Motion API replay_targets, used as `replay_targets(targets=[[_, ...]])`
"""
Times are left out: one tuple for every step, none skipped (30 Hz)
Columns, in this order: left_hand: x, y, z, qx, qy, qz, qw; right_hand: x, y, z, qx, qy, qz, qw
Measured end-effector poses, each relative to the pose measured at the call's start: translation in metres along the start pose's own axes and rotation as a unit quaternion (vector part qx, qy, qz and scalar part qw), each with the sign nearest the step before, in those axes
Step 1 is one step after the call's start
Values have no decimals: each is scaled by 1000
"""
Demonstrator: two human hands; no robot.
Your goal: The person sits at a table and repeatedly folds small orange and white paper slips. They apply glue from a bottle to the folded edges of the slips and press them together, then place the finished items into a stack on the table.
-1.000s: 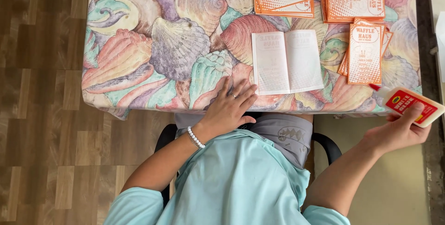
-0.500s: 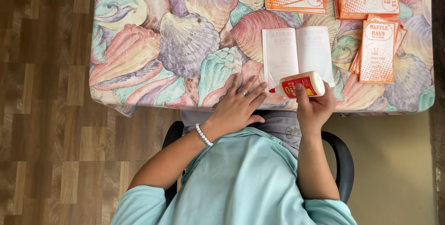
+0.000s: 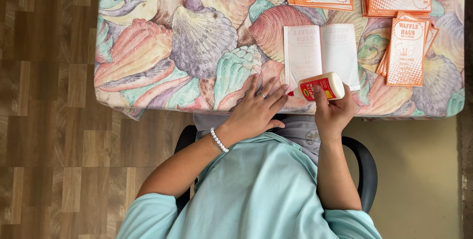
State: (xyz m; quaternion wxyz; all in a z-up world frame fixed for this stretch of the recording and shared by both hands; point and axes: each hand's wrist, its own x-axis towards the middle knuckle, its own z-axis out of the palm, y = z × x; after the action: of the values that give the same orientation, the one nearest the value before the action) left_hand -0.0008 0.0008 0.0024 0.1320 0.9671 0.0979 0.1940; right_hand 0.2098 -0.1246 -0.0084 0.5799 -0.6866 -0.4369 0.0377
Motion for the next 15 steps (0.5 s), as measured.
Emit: replay_targets(targets=[[0, 0, 0, 0, 0, 0, 1000, 0, 4, -2, 0, 0, 0, 1000], [0, 0, 1, -1, 1, -1, 1000, 0, 8, -5, -4, 2, -6, 1000], [0, 0, 1, -2, 3, -1, 1000, -1, 12, -8, -7, 5, -11, 1000], [0, 0, 0, -2, 3, -2, 1000, 0, 13, -9, -7, 4, -11, 1000], [0, 0, -1, -2, 1, -1, 1000, 1, 14, -11, -10, 7, -13, 1000], [0, 0, -1, -2, -1, 0, 1000, 2, 16, -13, -12, 9, -14, 1000], [0, 0, -1, -2, -1, 1, 1000, 3, 13, -14, -12, 9, -14, 1000], [0, 0, 0, -3, -2, -1, 1000, 5, 9, -14, -15, 13, -15, 1000], [0, 0, 1, -3, -3, -3, 1000, 7, 6, -15, -18, 17, -17, 1000], [0, -1, 0, -3, -4, -2, 1000, 6, 8, -15, -18, 18, -17, 1000], [0, 0, 0, -4, -6, -2, 1000, 6, 10, -16, -18, 24, -12, 999], [0, 0, 0, -4, -8, -3, 1000, 6, 13, -16, -18, 30, -8, 999], [1, 0, -1, -5, -9, -2, 1000, 5, 9, -13, -19, 30, -7, 999], [1, -1, -2, -4, -13, -1, 1000, 4, 6, -10, -16, 28, -6, 999], [1, -1, -3, -2, -17, 1, 1000, 3, 2, -8, -12, 27, -5, 1000]])
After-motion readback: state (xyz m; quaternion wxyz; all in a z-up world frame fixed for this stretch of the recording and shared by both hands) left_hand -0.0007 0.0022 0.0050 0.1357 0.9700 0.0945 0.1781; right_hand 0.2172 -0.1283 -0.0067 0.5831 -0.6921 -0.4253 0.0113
